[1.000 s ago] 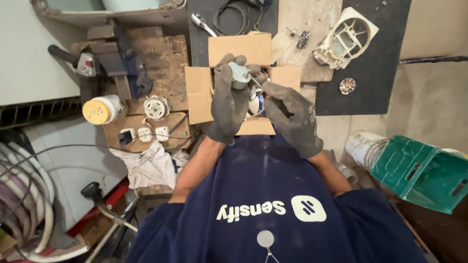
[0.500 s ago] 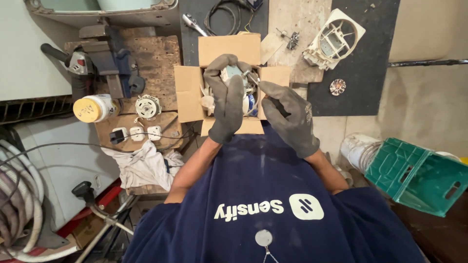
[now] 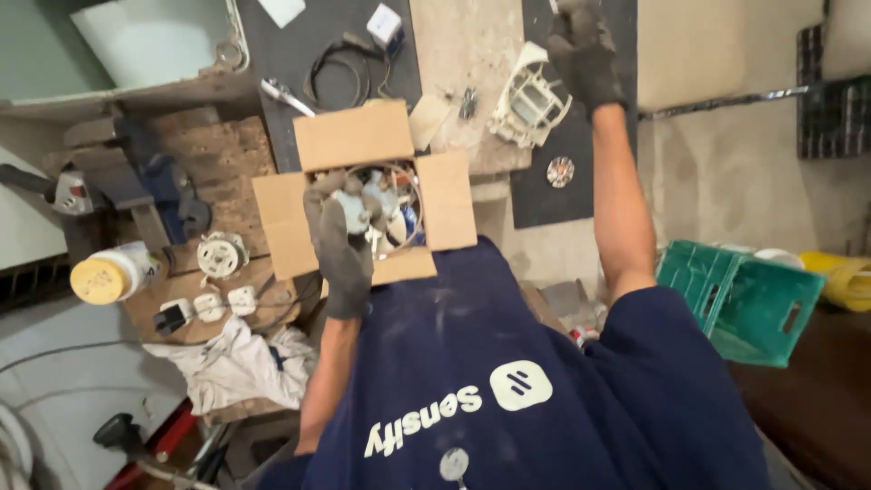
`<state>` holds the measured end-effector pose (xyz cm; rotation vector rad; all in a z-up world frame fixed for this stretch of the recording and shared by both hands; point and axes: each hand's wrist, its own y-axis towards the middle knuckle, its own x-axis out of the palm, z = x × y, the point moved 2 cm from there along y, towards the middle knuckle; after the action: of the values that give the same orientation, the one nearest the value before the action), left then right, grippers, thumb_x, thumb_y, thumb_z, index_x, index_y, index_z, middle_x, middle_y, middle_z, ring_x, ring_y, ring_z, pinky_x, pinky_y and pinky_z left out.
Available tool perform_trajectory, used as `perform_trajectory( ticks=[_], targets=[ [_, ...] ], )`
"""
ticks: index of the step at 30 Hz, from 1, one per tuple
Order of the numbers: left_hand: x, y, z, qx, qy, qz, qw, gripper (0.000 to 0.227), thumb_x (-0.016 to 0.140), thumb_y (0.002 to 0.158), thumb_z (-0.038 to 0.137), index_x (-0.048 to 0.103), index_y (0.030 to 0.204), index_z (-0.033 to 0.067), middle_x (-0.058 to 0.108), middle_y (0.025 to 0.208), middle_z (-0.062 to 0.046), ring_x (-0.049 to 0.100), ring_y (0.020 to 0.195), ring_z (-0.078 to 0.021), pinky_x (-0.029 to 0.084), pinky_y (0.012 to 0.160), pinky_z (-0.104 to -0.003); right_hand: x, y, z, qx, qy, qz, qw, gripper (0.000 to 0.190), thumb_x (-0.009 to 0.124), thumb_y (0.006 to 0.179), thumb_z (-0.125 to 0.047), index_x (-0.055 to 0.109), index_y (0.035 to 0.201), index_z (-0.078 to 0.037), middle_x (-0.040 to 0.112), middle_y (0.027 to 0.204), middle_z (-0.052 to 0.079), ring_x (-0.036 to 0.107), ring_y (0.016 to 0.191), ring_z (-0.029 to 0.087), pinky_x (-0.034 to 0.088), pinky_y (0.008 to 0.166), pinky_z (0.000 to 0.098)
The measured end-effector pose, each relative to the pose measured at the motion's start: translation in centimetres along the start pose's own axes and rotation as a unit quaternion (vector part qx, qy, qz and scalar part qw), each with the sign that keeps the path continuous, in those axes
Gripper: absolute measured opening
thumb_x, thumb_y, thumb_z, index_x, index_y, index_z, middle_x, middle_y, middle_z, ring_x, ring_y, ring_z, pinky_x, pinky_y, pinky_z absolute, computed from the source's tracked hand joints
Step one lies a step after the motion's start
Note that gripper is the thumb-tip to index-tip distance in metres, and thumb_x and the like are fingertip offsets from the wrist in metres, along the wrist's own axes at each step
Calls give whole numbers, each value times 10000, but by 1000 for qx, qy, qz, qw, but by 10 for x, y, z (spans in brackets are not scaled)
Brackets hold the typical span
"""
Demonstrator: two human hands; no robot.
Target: The person disassembles a small electric motor on a cluttered workbench. They remove the motor housing, separate the internal components, and place the parts on the table. Later, they pick up a white plastic component and use pliers to remove a small piece from it.
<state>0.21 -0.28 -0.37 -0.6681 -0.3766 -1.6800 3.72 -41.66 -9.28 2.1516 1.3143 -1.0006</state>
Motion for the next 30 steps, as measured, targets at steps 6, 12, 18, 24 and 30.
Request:
perform_trajectory(
  ticks=[6, 12, 18, 24, 30],
  targets=[
    [-8, 11, -22, -43, 61, 96, 993, 239, 491, 1067, 339, 510, 1130, 109, 546, 1038, -75, 598, 732, -147, 480, 527, -257, 114, 140, 129, -95, -123, -137, 978, 374, 654, 899, -209, 645, 1273, -194, 685, 1144, 219, 632, 1037, 470, 502, 830, 554],
    [-2, 41, -25, 13, 43, 171, 984, 306, 607, 1024, 386, 527, 1140, 114, 561, 980, -83, 565, 691, -149, 433, 489, -244, 167, 184, 135, -217, -76, -173, 958, 485, 702, 772, -64, 681, 1252, -132, 619, 1107, 175, 633, 1028, 378, 511, 863, 457],
    [2, 69, -22, -10, 90, 235, 968, 265, 557, 1020, 373, 526, 1119, 129, 553, 997, -47, 541, 660, -153, 410, 473, -273, 176, 216, 178, -276, 38, -171, 945, 399, 887, 939, -360, 703, 1147, -74, 691, 967, 105, 670, 863, 253, 525, 749, 386],
    [-4, 90, -28, -20, 99, 276, 956, 257, 570, 1008, 375, 526, 1121, 149, 564, 1003, -43, 564, 696, -147, 413, 489, -257, 124, 284, 317, 120, -74, 269, 953, 425, 539, 936, -603, 712, 837, -228, 689, 794, 56, 594, 649, 210, 499, 653, 415],
    [3, 94, -28, -34, 69, 286, 955, 185, 556, 1021, 300, 526, 1096, 134, 563, 983, -58, 537, 678, -158, 422, 499, -272, 117, 288, 332, 184, -430, -42, 883, 755, 172, 1099, -584, 362, 1575, -30, 443, 1583, 226, 374, 1449, 385, 171, 1175, 528]
  ],
)
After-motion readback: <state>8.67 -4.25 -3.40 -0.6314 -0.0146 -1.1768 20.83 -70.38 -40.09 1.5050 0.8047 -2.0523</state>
